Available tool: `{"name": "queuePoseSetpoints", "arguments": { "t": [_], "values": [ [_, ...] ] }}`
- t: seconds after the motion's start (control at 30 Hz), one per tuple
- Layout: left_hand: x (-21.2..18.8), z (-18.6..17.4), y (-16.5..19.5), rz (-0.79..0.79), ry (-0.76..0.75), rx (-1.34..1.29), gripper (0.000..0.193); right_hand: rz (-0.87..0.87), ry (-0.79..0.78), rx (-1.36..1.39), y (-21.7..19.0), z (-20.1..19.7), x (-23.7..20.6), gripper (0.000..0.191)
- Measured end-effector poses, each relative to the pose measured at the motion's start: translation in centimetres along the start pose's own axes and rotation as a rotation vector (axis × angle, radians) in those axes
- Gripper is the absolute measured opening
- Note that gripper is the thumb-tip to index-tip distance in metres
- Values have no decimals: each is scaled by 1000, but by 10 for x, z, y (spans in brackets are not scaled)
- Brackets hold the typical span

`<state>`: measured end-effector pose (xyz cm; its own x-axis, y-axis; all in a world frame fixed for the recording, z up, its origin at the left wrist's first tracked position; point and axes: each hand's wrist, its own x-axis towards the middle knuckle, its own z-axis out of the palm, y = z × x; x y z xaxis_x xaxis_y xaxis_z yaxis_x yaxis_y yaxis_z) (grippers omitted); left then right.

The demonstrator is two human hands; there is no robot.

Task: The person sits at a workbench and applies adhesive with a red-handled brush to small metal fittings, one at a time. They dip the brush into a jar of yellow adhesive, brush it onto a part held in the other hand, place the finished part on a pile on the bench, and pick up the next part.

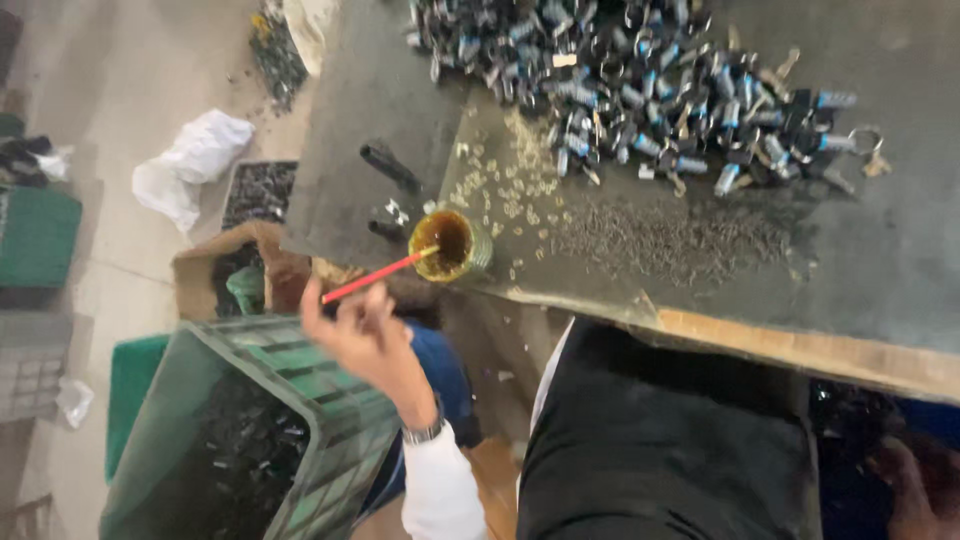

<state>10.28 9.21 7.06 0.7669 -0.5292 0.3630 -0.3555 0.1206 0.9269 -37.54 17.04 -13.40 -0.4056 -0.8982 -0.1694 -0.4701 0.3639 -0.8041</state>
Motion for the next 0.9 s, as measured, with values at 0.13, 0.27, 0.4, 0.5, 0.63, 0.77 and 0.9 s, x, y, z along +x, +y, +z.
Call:
{"name": "queuePoseSetpoints", "arguments": {
  "t": [0.13,0.27,0.4,0.5,0.63,0.77,0.9],
  "values": [
    [-37,6,2,-64,117,-290,36,-51,28,-208,14,-12,17,21],
    [-59,11,-2,37,-185,-140,25,-130,-2,-91,11,-21,13,21],
    [-70,34,16,-86,-397,-142,17,5,49,-409,7,-37,9,21],
    [-73,65,38,31,-581,-78,14,6,113,-645,10,-44,9,24],
    [-71,112,55,294,-758,121,14,-68,204,-387,14,-45,-1,37],
    [-68,183,49,587,-809,333,6,-191,182,-171,4,-38,-8,29],
    [-62,243,30,701,-842,575,21,-73,135,260,-28,-23,-21,29]
  ]
}}
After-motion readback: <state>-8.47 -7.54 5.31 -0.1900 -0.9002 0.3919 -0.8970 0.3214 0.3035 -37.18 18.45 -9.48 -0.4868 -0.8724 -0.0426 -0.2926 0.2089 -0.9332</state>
